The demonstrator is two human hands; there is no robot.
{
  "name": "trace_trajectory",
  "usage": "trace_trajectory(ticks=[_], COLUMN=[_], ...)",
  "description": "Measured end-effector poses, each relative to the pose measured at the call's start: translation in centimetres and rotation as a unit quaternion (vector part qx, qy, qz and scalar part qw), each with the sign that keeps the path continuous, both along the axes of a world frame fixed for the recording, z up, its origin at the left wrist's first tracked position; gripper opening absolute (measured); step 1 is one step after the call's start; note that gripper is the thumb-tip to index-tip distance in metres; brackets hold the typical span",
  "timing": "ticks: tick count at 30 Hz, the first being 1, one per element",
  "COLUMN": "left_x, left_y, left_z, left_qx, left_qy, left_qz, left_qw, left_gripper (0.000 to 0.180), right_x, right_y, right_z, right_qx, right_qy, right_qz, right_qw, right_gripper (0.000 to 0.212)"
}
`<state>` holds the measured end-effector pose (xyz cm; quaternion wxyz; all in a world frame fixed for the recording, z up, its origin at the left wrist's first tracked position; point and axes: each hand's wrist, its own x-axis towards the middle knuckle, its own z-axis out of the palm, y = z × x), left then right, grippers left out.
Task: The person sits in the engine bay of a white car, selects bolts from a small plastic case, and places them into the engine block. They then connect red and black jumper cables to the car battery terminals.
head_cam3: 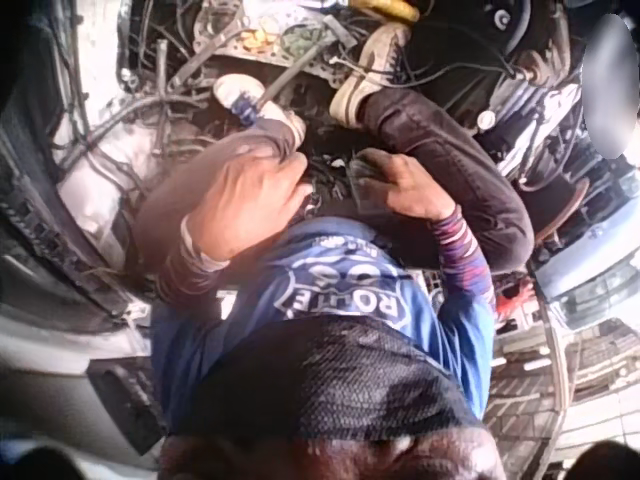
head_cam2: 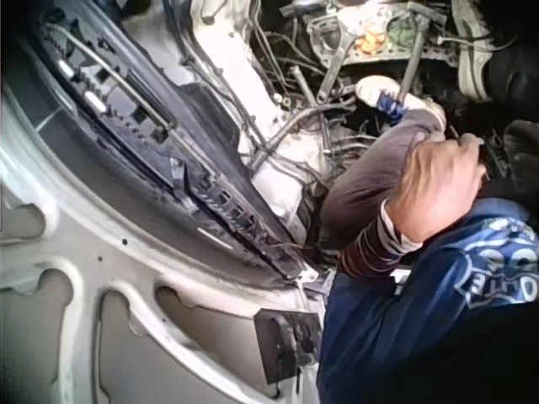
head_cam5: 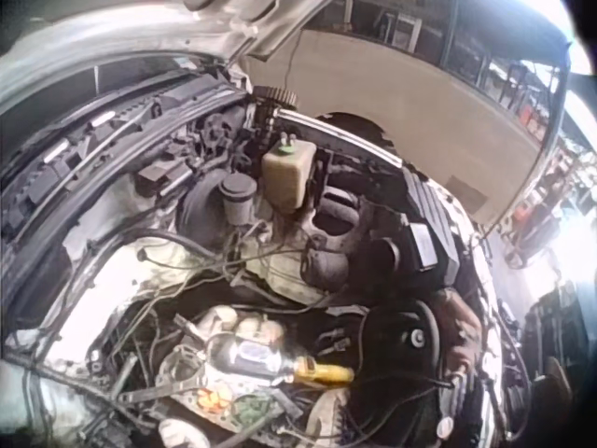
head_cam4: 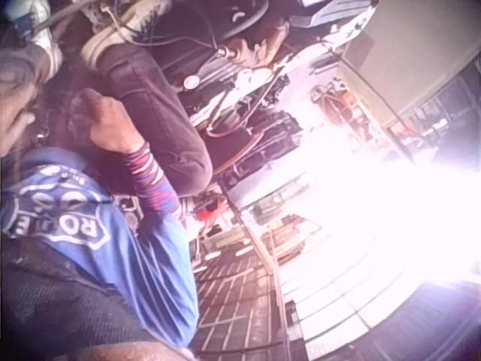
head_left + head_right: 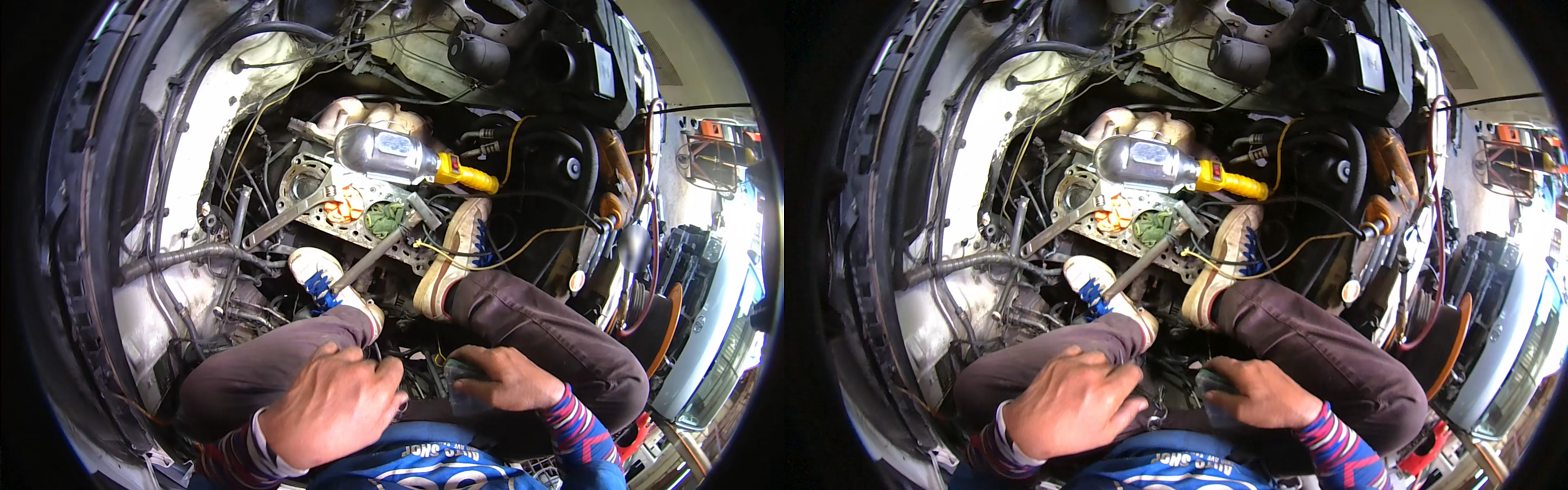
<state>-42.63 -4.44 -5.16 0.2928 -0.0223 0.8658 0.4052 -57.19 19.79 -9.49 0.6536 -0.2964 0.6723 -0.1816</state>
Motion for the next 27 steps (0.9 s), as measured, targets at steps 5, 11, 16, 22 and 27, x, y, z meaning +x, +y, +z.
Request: trace_trajectory(ticks=[5, 11, 16, 22, 27], left_x=[-0.9, -2.1, -2.5, -2.7, -2.8], left_y=[-0.9, -1.7, -2.3, -2.4, -2.6], left_z=[-0.8, -2.5, -2.6, -2.5, -2.6], left_qx=[-0.016, -0.032, 0.010, 0.010, 0.012], left_qy=[0.019, -0.024, -0.063, -0.067, -0.082], left_qz=[0.084, 0.092, 0.136, 0.144, 0.129], left_qw=[0.996, 0.995, 0.989, 0.987, 0.988], left_gripper=[0.028, 0.029, 0.022, 0.022, 0.030], right_x=[-0.2, -0.5, -1.0, -1.1, -0.7], right_y=[-0.6, -1.0, -1.1, -1.7, -1.4], right_z=[-0.2, -0.1, -0.5, 0.2, -0.1], right_qx=[0.003, 0.047, 0.066, 0.080, 0.056], right_qy=[-0.037, -0.069, -0.084, -0.091, -0.081], right_qz=[-0.074, -0.077, -0.102, -0.106, -0.107], right_qw=[0.997, 0.994, 0.989, 0.987, 0.989], right_gripper=[0.047, 0.046, 0.049, 0.045, 0.046])
